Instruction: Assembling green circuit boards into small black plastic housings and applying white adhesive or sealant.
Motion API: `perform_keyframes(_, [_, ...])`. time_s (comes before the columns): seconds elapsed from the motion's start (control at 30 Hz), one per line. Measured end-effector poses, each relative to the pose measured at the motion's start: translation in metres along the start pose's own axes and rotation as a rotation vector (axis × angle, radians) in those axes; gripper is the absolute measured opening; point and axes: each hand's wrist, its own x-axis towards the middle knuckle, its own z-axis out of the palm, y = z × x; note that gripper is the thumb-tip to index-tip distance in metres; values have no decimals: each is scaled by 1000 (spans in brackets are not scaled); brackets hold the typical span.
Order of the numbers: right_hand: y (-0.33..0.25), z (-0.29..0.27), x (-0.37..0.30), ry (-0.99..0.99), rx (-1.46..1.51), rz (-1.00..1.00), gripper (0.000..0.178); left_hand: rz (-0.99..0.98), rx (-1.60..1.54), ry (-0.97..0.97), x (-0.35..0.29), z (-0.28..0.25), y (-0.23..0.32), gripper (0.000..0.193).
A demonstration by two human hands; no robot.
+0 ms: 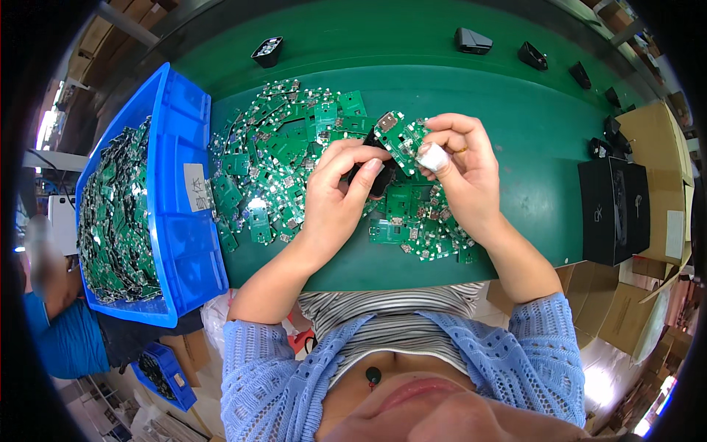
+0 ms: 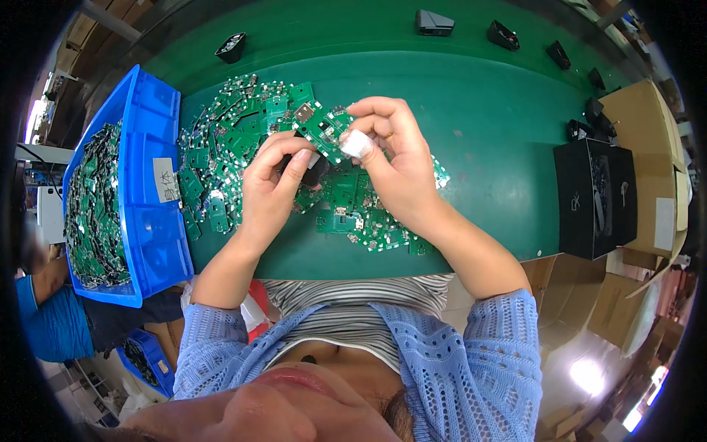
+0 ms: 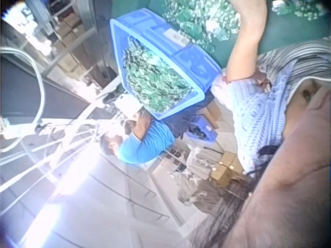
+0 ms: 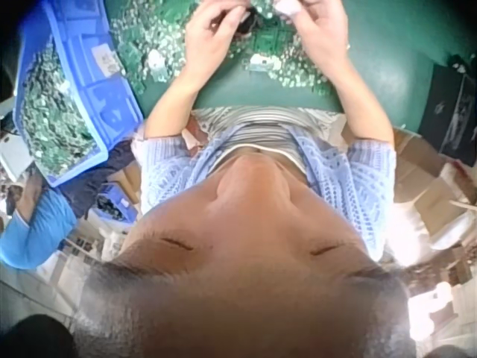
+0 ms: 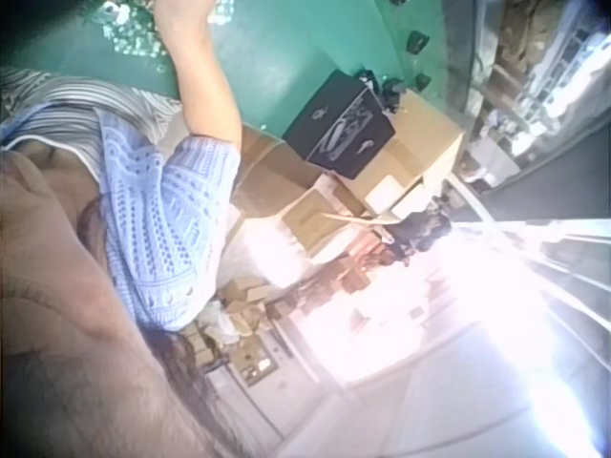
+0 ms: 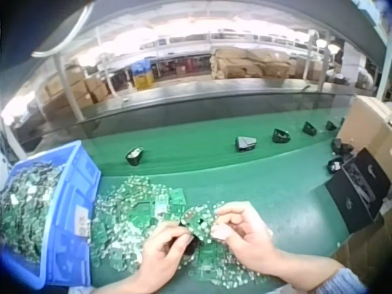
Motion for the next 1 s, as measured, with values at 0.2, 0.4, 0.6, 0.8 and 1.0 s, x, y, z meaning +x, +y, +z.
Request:
perform_keyframes(0.2, [3,0,3,-23,-3,28,27,75,70,-13,-1,-3,1,11])
perform_keyframes(0.4, [4,-4,3,-17,-8,31,27,21,90,-47,-2,-3,9,9])
perform_keyframes(0.6, [3,-5,1,-86,-62,92,25,248,180,-50,-2,-4,-2,14])
perform_keyframes(0.8, [5,-2,0,-80,-139,80,24,-131,-439,-78,-5,3,11,37])
perform_keyframes(1.0, [-3,6,-1,-126,-491,141,22,-244,-329,-27,-3,2,8,25])
